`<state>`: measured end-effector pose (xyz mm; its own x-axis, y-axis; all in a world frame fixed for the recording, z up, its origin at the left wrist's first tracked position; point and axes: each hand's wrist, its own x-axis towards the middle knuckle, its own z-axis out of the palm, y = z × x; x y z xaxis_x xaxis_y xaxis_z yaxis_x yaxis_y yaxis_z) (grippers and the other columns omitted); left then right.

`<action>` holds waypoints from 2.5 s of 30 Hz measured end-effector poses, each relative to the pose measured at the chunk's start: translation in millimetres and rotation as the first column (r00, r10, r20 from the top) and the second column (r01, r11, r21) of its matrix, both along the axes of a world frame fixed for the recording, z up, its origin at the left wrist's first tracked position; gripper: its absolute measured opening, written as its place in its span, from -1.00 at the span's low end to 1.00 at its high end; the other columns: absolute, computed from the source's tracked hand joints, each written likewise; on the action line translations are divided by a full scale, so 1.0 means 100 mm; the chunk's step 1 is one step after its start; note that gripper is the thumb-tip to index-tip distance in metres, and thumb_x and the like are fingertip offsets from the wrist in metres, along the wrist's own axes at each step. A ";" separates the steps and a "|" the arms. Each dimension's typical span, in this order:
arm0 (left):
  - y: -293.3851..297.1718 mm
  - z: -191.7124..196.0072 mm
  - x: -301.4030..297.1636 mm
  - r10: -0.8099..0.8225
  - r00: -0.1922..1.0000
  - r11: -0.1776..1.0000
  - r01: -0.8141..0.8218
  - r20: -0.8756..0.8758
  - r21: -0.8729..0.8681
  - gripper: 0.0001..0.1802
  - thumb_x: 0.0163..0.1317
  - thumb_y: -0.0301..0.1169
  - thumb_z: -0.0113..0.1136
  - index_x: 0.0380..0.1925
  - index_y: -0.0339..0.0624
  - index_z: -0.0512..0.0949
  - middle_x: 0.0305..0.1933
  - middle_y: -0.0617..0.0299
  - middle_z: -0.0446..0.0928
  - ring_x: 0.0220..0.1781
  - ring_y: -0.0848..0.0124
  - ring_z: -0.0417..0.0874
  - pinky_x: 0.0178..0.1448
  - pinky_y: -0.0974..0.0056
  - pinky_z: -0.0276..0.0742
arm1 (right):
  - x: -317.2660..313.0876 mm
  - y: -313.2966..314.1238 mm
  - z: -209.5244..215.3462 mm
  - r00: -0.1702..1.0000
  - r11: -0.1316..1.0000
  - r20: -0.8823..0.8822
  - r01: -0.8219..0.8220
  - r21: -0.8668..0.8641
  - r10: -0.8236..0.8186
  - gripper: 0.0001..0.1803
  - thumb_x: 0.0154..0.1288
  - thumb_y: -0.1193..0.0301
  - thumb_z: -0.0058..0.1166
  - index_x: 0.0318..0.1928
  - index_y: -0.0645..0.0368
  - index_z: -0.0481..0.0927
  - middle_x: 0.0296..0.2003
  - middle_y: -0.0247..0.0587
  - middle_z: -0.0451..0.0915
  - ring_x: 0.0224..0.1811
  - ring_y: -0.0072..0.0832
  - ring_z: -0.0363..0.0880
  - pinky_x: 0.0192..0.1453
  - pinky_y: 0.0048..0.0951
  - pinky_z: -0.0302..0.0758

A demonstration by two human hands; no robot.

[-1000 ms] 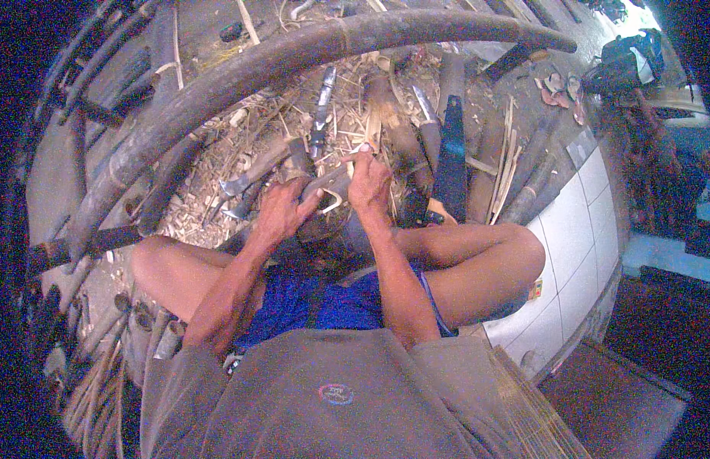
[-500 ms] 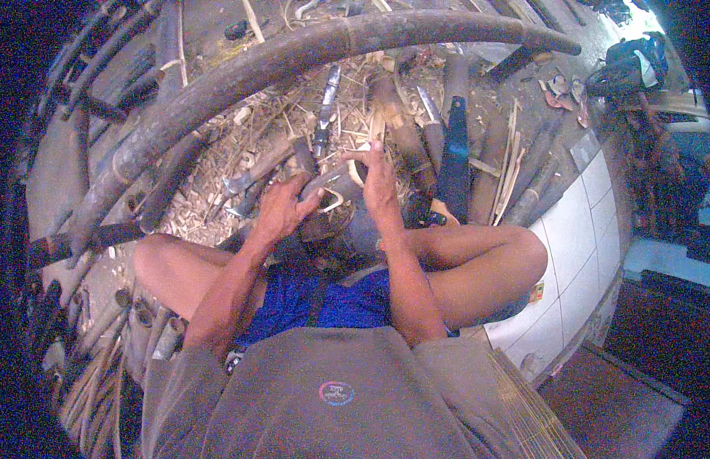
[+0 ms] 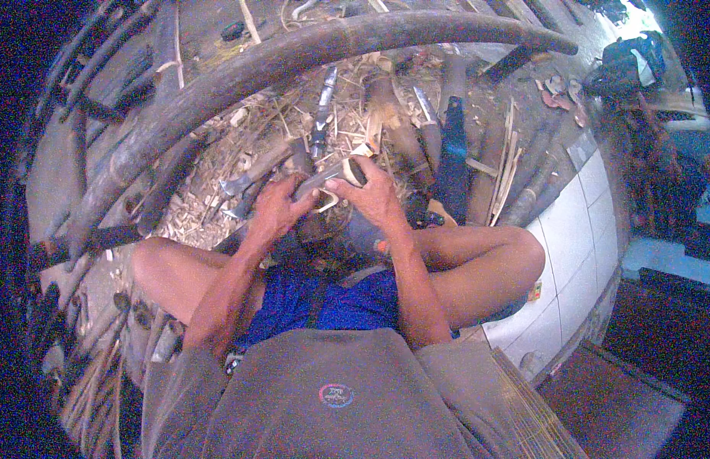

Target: The person applies glue from a white tube to the edges of a small bamboo ring and a U-shaped bamboo piece, then presses them together to form a joint. The person repeats the gluing and pressing steps on the same components.

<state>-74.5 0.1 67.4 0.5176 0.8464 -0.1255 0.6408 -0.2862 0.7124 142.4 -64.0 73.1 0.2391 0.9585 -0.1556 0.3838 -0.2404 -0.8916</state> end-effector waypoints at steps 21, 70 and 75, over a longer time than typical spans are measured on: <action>-0.02 0.04 0.00 -0.087 0.995 0.994 0.090 -0.038 0.069 -0.40 0.39 0.11 0.17 -0.01 -0.29 0.58 -0.11 -0.21 0.67 -0.05 -0.22 0.71 0.08 -0.18 0.56 | -0.10 -0.15 -0.01 0.996 0.982 0.072 -0.062 0.178 0.050 -0.21 0.54 0.10 0.15 0.52 0.39 0.25 0.23 0.18 0.52 0.32 -0.17 0.49 0.44 -0.24 0.36; 0.01 0.09 -0.02 -0.004 1.000 1.000 0.004 -0.022 -0.010 -0.36 0.36 0.11 0.17 0.14 -0.23 0.61 0.02 -0.21 0.68 0.03 -0.17 0.71 0.13 -0.13 0.58 | -0.08 -0.05 0.18 0.899 1.000 -0.439 0.016 0.019 -0.006 -0.17 0.33 0.24 0.36 0.47 0.39 0.35 0.26 -0.09 0.55 0.27 -0.43 0.49 0.44 -0.42 0.35; 0.02 0.12 -0.02 -0.064 0.997 0.995 0.061 -0.039 -0.085 -0.37 0.43 0.10 0.09 0.19 -0.23 0.56 0.05 -0.23 0.67 0.09 -0.18 0.70 0.16 -0.13 0.57 | -0.10 -0.08 0.11 0.896 0.998 -0.442 0.061 0.016 -0.047 -0.24 0.32 0.26 0.37 0.43 0.38 0.42 0.22 -0.10 0.58 0.25 -0.45 0.52 0.40 -0.44 0.39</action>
